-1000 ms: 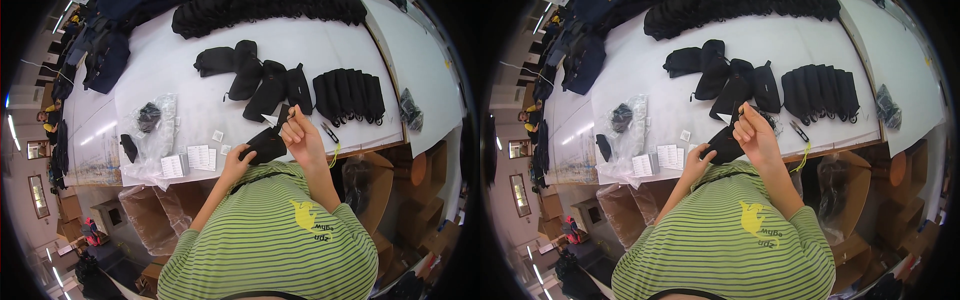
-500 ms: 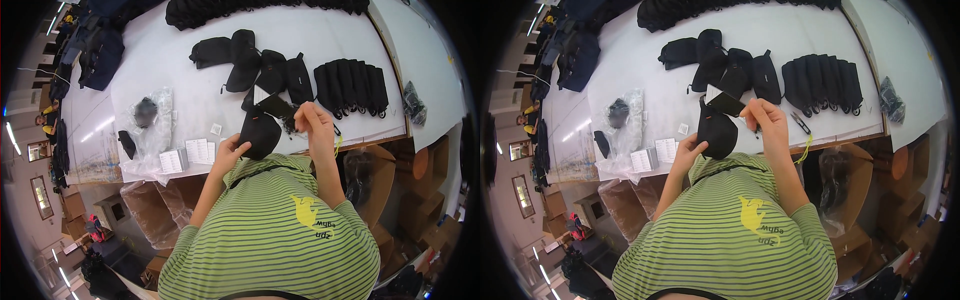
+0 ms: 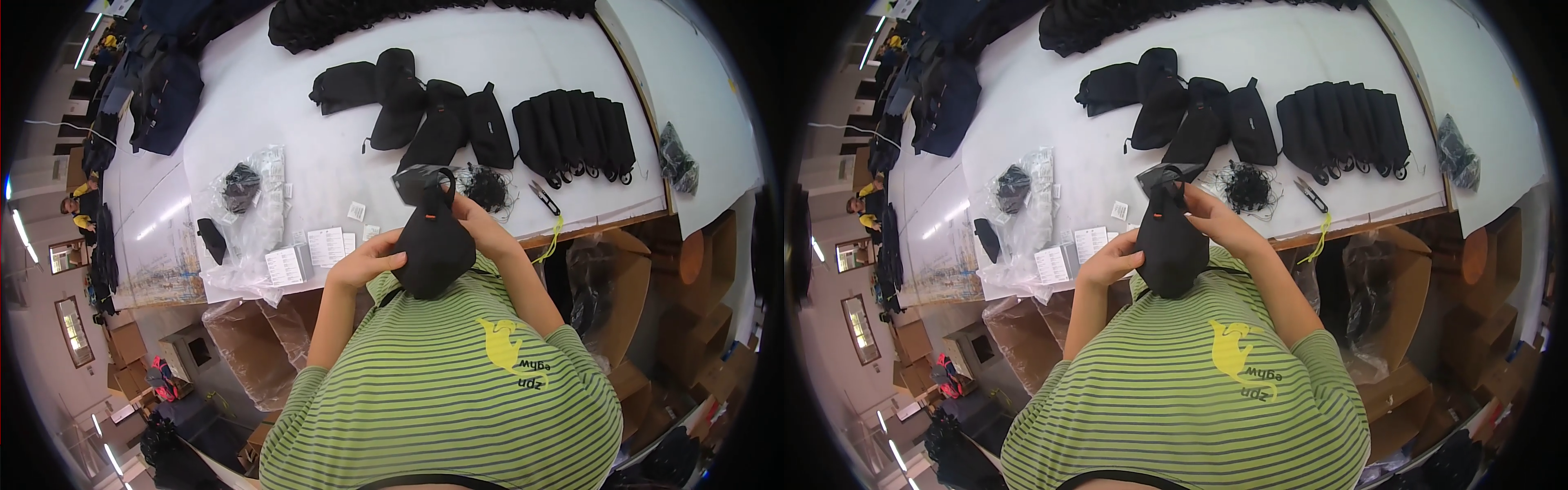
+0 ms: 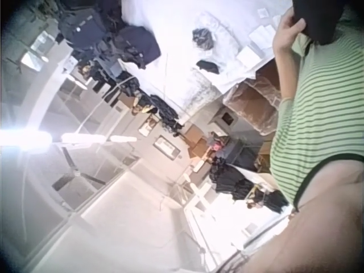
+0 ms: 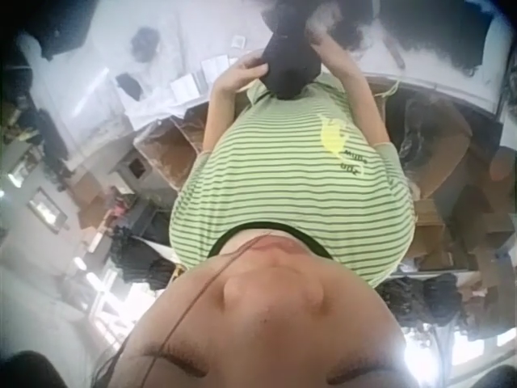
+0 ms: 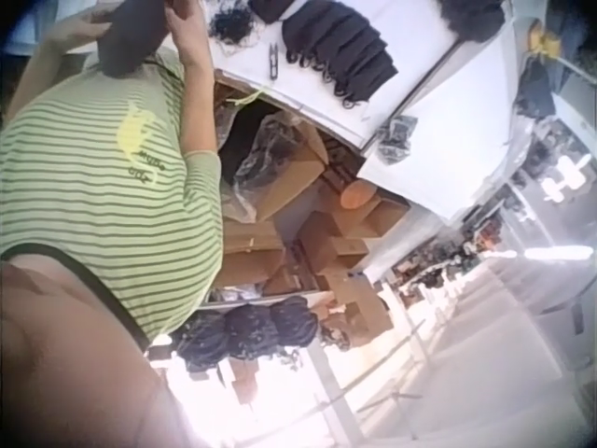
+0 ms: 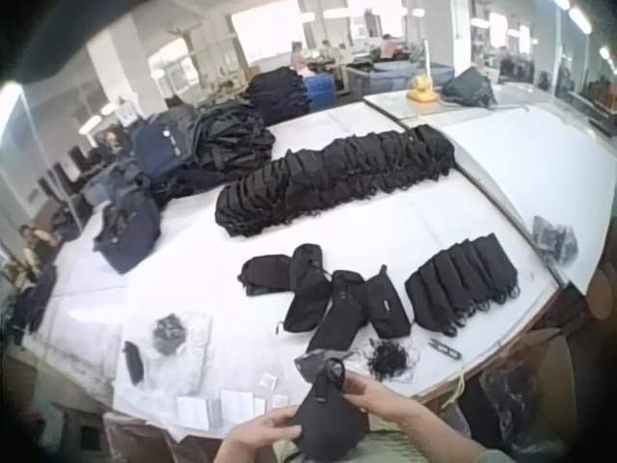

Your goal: Attaching labels to black pouches and packing them into a large cardboard box.

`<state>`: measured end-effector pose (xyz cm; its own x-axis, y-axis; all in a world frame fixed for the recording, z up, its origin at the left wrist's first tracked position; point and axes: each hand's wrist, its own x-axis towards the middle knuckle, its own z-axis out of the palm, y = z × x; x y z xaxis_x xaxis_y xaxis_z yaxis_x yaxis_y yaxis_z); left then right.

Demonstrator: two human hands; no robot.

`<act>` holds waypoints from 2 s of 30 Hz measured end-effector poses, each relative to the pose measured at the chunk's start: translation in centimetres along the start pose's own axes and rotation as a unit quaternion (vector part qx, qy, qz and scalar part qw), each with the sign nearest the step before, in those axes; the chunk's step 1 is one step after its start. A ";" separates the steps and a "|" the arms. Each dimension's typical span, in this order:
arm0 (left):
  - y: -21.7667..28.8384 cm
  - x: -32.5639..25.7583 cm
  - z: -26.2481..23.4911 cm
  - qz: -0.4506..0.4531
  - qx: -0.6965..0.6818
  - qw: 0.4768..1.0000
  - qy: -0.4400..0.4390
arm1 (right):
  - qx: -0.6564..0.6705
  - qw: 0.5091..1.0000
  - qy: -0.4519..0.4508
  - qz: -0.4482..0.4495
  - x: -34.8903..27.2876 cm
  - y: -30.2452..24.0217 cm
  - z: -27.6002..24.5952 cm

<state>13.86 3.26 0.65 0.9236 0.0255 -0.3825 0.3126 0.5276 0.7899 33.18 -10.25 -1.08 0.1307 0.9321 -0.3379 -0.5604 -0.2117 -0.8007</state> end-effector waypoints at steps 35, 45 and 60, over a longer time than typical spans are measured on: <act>-8.4 4.4 -5.6 0.085 0.564 0.763 0.306 | -0.139 0.961 0.177 -0.160 -3.6 -2.1 -4.8; -7.3 6.7 -6.1 0.048 0.569 0.772 0.279 | 0.429 0.827 0.317 -0.178 4.6 4.3 -10.6; -8.1 7.7 -6.8 -0.039 0.592 0.760 0.265 | 0.209 0.834 0.492 -0.138 10.9 3.8 -9.5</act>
<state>16.93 4.98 -12.00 0.7709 0.5376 -0.3415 0.6322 -0.5808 0.5129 40.25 -3.69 -12.51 0.7940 0.1927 -0.5765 -0.6075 0.2843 -0.7417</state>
